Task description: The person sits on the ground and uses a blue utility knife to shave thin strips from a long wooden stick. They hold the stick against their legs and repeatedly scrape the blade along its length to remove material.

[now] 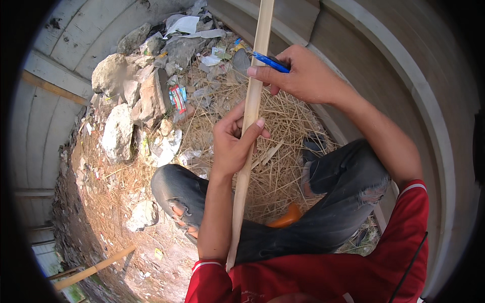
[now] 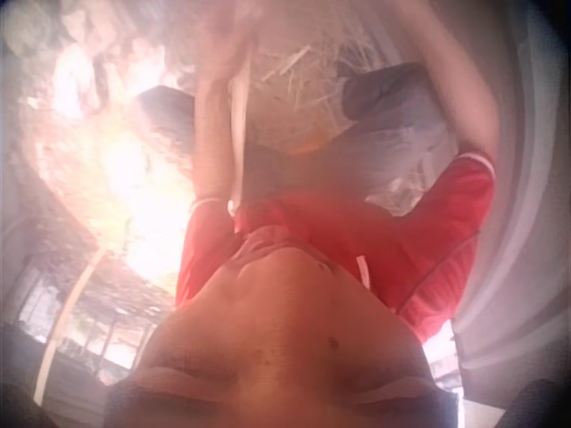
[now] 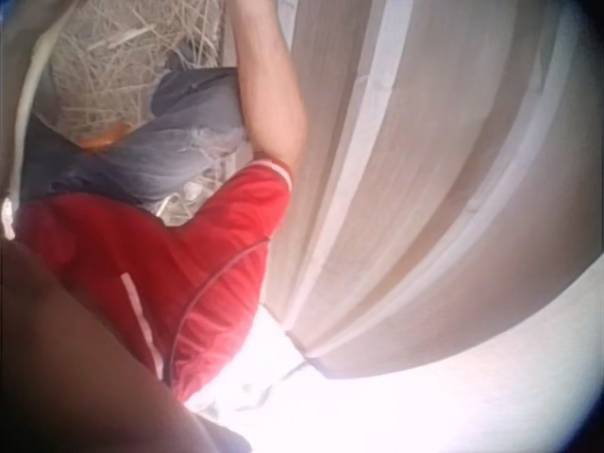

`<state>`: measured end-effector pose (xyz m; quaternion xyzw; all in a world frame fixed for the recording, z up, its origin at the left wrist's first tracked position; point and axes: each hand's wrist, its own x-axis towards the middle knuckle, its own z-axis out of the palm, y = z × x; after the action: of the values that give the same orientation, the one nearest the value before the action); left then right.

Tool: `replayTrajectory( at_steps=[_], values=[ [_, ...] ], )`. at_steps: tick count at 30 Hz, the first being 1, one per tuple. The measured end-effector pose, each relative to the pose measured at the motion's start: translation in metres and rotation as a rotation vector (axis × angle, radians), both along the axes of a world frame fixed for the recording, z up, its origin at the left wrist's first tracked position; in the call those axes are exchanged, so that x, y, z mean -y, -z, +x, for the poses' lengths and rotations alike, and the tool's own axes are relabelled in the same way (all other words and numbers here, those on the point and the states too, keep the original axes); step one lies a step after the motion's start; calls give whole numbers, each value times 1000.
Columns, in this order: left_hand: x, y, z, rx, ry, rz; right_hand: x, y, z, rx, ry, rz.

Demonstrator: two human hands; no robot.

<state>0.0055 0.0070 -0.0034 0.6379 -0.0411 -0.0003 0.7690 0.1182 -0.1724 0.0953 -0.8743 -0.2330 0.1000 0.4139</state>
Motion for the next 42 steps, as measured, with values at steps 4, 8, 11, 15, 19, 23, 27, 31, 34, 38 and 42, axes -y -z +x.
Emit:
replayTrajectory(
  at_steps=[4, 8, 11, 15, 19, 23, 27, 31, 34, 38, 42],
  values=[
    [3, 3, 0, 2, -19, 25, 3, 4, -15, 32, -88, -102],
    [2, 4, 1, -6, -2, 30, 4, 22, -11, 97, -133, -37],
    [1, 2, 1, -2, -1, 7, 8, 19, -5, 37, -207, -12],
    [4, 1, 0, -29, 52, -83, 17, 28, 4, -141, -250, 278],
    [9, 9, 0, -40, 89, -89, 24, 28, 18, -229, -73, 398],
    [10, 7, 0, -42, 61, -98, 22, 21, 15, -177, 41, 271],
    [7, 11, 3, -53, 160, -106, 19, 33, 8, -184, -92, 322],
    [17, 6, 4, -78, 129, 7, 27, 47, 30, -206, 16, 323],
    [24, 6, 0, -49, 159, 124, 36, 47, 54, -134, 199, 483],
    [25, 9, -5, -99, 249, 108, 54, 46, 71, 53, 309, 398],
    [20, 18, -2, -114, 205, -34, 46, 41, 56, 68, 165, 142]
  ],
)
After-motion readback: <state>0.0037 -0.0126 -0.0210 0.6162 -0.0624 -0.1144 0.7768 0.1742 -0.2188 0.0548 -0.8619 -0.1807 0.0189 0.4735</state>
